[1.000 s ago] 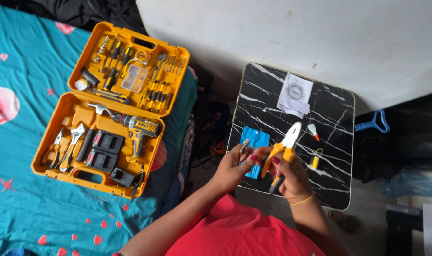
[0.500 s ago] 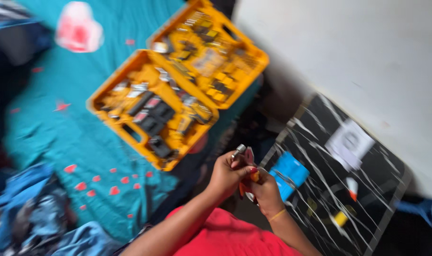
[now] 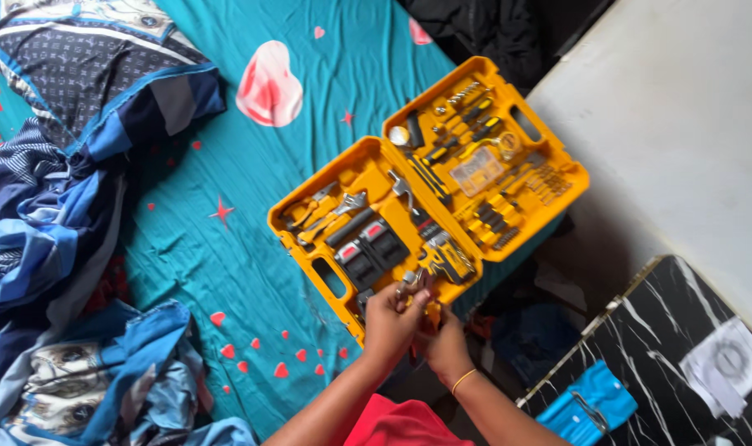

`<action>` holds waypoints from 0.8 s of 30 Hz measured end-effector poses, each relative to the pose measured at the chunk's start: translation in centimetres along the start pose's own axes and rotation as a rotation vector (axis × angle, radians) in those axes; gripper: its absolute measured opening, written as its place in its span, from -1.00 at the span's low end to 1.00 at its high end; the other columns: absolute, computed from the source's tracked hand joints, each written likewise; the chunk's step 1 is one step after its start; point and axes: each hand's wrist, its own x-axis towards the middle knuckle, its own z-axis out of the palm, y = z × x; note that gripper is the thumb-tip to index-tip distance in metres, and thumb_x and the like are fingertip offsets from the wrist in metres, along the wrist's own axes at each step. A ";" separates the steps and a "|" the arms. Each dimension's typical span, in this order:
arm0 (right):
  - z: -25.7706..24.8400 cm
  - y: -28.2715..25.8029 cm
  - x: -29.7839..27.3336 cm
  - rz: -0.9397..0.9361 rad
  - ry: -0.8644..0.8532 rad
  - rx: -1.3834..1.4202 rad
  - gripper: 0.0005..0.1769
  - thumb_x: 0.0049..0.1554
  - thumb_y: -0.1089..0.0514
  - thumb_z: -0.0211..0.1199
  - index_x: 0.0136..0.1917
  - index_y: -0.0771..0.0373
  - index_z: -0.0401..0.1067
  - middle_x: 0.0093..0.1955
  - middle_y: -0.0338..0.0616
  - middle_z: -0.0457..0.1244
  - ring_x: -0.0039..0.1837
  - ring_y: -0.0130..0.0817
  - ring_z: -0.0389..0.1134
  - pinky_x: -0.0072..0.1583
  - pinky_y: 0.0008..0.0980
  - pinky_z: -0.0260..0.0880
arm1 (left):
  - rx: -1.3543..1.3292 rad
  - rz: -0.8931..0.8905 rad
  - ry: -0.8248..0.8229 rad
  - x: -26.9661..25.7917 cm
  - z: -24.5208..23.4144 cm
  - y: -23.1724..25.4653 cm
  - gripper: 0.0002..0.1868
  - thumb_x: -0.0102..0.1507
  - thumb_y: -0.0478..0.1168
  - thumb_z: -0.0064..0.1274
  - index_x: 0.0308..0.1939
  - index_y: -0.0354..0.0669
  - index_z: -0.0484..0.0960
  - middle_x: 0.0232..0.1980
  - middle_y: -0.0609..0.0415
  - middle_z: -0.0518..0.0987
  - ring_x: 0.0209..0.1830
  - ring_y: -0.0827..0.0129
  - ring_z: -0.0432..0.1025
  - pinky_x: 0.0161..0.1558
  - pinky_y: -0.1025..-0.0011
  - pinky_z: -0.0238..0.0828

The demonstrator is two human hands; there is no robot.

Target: The person applies glue to a small yellow component, then uses pliers to strip the insulation from a wire. They retrieve a socket from a blue case and a hammer from a yellow toolbox, then use the hammer to tap the socket. The person continues to manipulate the wire and tools on a small table.

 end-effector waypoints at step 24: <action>9.4 5.4 27.2 0.168 -0.130 -0.133 -0.92 0.24 0.28 0.22 -0.04 0.36 0.44 -0.30 -0.23 0.29 -0.30 -0.54 0.26 -0.24 -0.53 0.23 | 0.295 -0.058 0.255 20.5 -12.7 -10.3 -0.51 0.26 -0.28 0.33 -0.52 -0.28 0.26 -0.50 -0.17 0.45 -0.47 0.29 0.33 -0.39 0.37 0.35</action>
